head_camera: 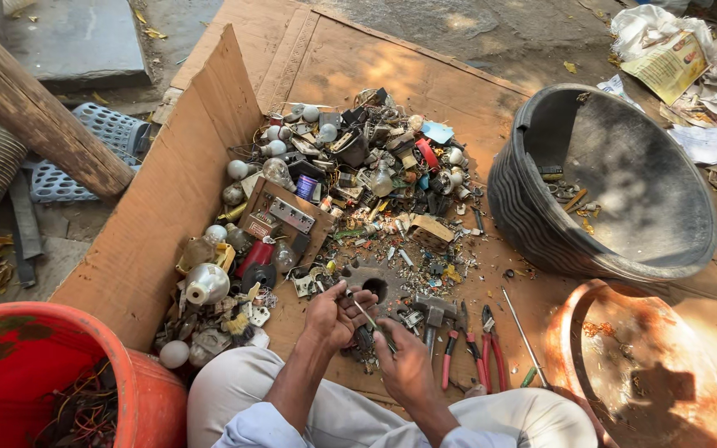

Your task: The person sits on the ground and uses a hammer and pliers to break apart a metal gear and other electronic components. They repeatedly strike the gear to separate parts and use pliers to pull out wires or small pieces, placing debris into a nearby bucket.

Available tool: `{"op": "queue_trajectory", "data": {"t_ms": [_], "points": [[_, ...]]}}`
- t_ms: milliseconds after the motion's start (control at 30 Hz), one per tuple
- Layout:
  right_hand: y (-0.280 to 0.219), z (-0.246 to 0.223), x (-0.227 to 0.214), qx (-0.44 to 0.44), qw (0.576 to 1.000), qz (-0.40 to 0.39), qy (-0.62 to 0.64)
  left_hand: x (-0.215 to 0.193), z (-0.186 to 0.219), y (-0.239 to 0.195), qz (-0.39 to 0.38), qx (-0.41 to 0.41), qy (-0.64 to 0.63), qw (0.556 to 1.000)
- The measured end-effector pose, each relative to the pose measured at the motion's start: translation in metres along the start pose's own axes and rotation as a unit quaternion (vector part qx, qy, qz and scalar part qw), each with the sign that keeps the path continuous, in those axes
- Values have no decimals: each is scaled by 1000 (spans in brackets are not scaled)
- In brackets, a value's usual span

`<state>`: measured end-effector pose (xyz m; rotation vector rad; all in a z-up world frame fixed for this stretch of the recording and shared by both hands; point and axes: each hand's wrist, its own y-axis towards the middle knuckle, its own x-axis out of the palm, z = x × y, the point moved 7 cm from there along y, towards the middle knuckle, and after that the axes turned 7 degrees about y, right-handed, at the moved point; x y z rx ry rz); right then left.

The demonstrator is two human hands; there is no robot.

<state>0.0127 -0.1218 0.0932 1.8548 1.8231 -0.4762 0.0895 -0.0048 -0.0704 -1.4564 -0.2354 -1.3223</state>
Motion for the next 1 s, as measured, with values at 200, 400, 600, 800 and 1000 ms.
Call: {"op": "queue_trajectory", "data": {"t_ms": [200, 400, 600, 800, 1000], "points": [[15, -32, 8, -50, 994, 5, -98, 8, 2, -8, -13, 2, 10, 1000], [16, -20, 13, 0, 994, 5, -111, 20, 0, -17, -66, 20, 41, 997], [16, -20, 13, -36, 999, 22, -15, 40, 1, -27, -144, 71, 54, 985], [18, -20, 20, -59, 995, 78, -17, 43, -21, -32, -139, 71, 34, 987], [29, -18, 29, -51, 994, 40, 85, 51, 4, -36, -142, 124, 24, 982]]}}
